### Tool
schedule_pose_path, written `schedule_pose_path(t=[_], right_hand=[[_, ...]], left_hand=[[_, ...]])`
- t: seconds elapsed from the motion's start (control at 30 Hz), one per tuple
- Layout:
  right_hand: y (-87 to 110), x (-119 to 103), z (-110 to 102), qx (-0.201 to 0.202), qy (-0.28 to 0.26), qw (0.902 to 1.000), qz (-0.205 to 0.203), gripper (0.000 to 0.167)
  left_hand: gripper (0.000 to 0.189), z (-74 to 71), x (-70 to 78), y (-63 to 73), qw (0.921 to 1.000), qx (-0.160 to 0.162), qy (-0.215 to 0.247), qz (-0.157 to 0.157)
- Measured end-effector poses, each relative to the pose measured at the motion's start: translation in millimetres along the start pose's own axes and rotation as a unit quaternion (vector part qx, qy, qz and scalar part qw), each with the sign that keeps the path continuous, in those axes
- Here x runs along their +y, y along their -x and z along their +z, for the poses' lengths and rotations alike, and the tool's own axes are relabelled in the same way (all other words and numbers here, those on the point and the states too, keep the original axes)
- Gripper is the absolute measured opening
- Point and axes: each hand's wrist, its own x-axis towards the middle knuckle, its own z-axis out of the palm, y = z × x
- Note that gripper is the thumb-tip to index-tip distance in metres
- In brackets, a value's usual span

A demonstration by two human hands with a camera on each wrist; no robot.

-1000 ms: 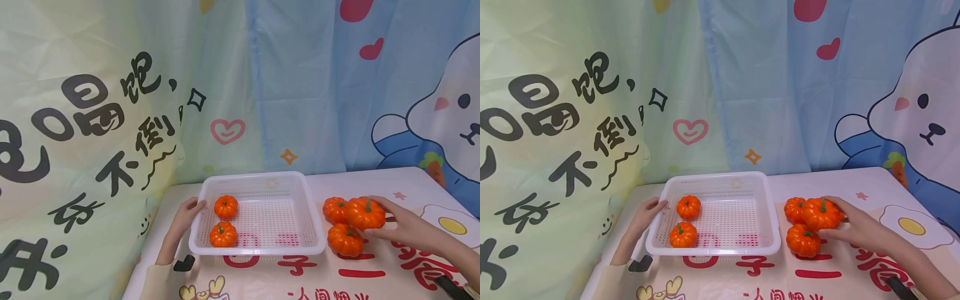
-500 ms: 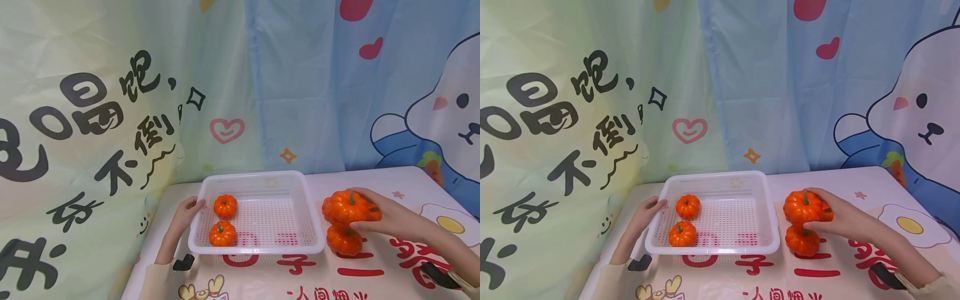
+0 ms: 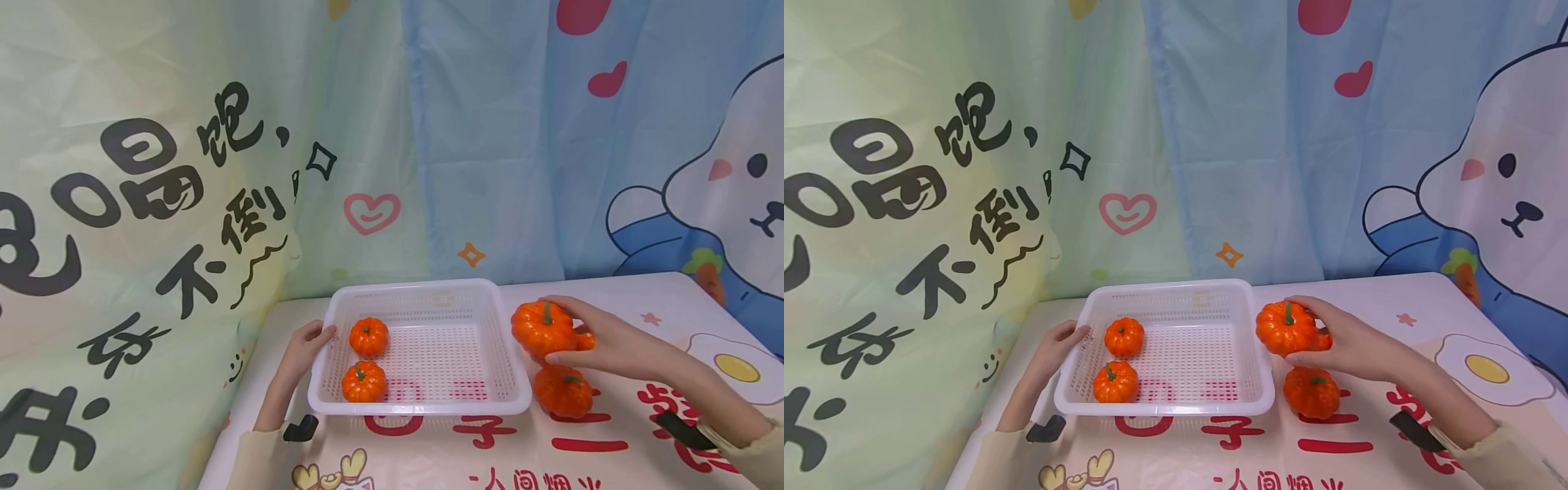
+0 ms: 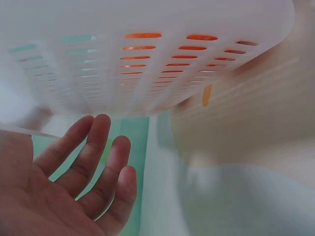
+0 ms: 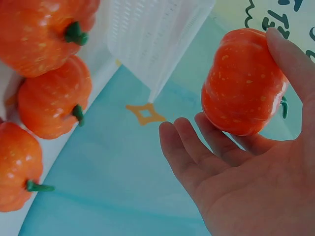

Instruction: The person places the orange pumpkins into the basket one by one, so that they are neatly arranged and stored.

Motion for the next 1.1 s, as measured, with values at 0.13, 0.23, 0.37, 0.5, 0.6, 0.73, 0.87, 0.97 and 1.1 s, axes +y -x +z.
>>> schedule_pose_path(t=[0.13,0.23,0.37,0.5,0.6,0.73,0.87,0.97,1.1], right_hand=[[-7.2,-6,4,0.0,-0.001,1.0,-0.009,0.093],[-13.5,-10,7,-0.003,-0.009,0.9999,-0.014,0.091],[-22.1,-13,11,-0.019,-0.043,0.9988,-0.014,0.09],[-29.5,-16,14,-0.039,-0.074,0.9965,-0.006,0.089],[-34.6,-22,16,-0.052,-0.086,0.9949,0.003,0.089],[-41.4,-31,18,-0.055,-0.068,0.9961,0.01,0.092],[-50.5,-39,22,-0.039,-0.018,0.999,-0.009,0.095],[-59.1,-43,26,-0.027,0.008,0.9993,-0.025,0.098],[-69.9,-46,31,-0.027,0.0,0.9993,-0.027,0.097]], left_hand=[[0.035,0.0,0.3,-0.2,1.0,0.003,-0.003,0.001],[0.035,0.0,0.2,0.1,1.0,0.003,-0.002,-0.002],[0.035,-0.2,0.2,0.5,1.0,0.002,0.004,-0.007],[0.037,0.0,-0.6,-0.1,1.0,0.0,0.002,-0.003],[0.037,0.0,-1.2,-0.6,1.0,0.002,-0.003,0.0],[0.036,0.0,-1.7,-0.9,1.0,0.003,-0.004,0.002],[0.036,0.1,-1.3,-0.7,1.0,0.002,-0.002,0.002],[0.035,0.1,-0.2,0.2,1.0,0.001,-0.002,-0.001],[0.036,0.3,0.1,0.6,1.0,0.0,-0.004,-0.004]])
